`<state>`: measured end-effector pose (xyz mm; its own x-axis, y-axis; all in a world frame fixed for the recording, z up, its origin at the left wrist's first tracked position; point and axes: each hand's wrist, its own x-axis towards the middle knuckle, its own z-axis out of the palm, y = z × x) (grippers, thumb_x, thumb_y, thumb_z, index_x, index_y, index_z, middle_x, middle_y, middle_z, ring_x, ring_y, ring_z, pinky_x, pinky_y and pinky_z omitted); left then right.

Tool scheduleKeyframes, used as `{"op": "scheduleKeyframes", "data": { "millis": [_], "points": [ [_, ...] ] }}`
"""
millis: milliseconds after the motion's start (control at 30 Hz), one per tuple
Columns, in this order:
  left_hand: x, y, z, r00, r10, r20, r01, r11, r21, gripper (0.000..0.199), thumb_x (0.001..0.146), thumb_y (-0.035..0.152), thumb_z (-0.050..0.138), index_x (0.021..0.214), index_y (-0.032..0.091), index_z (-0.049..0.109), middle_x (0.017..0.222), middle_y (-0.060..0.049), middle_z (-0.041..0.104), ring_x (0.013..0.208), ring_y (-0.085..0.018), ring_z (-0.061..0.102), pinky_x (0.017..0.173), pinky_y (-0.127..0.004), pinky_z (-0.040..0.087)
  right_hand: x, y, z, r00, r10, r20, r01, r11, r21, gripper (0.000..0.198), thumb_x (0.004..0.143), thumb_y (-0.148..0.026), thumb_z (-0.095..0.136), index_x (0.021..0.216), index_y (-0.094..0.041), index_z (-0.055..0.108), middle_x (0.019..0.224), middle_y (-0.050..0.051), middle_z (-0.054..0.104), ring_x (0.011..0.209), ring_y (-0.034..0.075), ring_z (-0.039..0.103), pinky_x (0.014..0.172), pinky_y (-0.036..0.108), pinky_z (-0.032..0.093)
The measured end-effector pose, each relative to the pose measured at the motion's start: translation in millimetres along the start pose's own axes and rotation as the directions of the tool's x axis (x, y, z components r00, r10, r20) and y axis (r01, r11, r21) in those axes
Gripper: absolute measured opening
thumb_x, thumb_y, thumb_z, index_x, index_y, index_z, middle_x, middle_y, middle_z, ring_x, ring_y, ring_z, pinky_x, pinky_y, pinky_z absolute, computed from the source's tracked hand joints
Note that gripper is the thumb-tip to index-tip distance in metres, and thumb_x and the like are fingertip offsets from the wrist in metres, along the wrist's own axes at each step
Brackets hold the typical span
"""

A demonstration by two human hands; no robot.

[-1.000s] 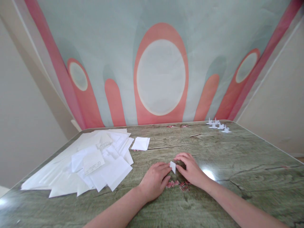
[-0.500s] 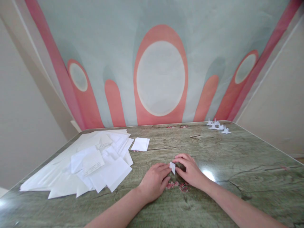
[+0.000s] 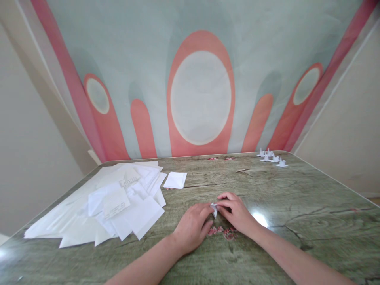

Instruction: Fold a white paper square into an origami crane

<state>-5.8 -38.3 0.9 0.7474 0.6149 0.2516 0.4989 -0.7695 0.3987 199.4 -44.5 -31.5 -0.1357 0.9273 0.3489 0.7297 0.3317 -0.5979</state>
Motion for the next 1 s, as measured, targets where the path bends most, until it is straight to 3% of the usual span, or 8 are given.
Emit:
{"op": "scheduleKeyframes", "data": {
  "millis": [233,400,767,1000],
  "points": [
    [2,1,-1,0.999,0.019,0.027,-0.021,0.998,0.063,0.030,0.087,0.023,0.048,0.117,0.024,0.052,0.126,-0.005,0.049,0.115,-0.021,0.045,0.099,-0.039,0.036,1,-1,0,1.000,0.018,-0.011,-0.018,1.000,0.006,0.016,0.081,-0.027,0.056,0.087,-0.028,0.071,0.096,0.004,0.059,0.095,0.020,0.054,0.086,0.037,0.039],
    [3,1,-2,0.999,0.037,0.022,-0.038,0.998,0.059,0.032,0.086,0.022,0.049,0.118,0.024,0.053,0.127,-0.005,0.048,0.115,-0.022,0.043,0.100,-0.040,0.036,2,-5,-1,0.999,-0.039,-0.016,0.039,0.999,-0.001,0.016,0.080,-0.027,0.058,0.092,-0.027,0.068,0.099,0.005,0.059,0.096,0.021,0.053,0.085,0.036,0.039],
    [1,-2,1,1.000,0.030,-0.005,-0.030,0.997,0.065,0.034,0.085,0.023,0.050,0.119,0.025,0.052,0.126,-0.006,0.049,0.117,-0.022,0.042,0.100,-0.041,0.035,11,-5,-9,0.988,-0.101,0.118,0.102,0.995,-0.005,0.017,0.084,-0.033,0.055,0.085,-0.028,0.071,0.079,0.001,0.061,0.080,0.017,0.055,0.076,0.030,0.040],
    [0,-1,0,1.000,-0.009,-0.026,0.010,0.998,0.059,0.036,0.084,0.025,0.051,0.120,0.024,0.051,0.122,-0.008,0.050,0.115,-0.023,0.042,0.100,-0.041,0.035,21,-6,-2,0.996,0.041,0.082,-0.039,0.999,-0.017,0.027,0.082,-0.034,0.053,0.061,-0.021,0.063,0.065,0.000,0.055,0.067,0.015,0.053,0.063,0.026,0.039]
  ]
}}
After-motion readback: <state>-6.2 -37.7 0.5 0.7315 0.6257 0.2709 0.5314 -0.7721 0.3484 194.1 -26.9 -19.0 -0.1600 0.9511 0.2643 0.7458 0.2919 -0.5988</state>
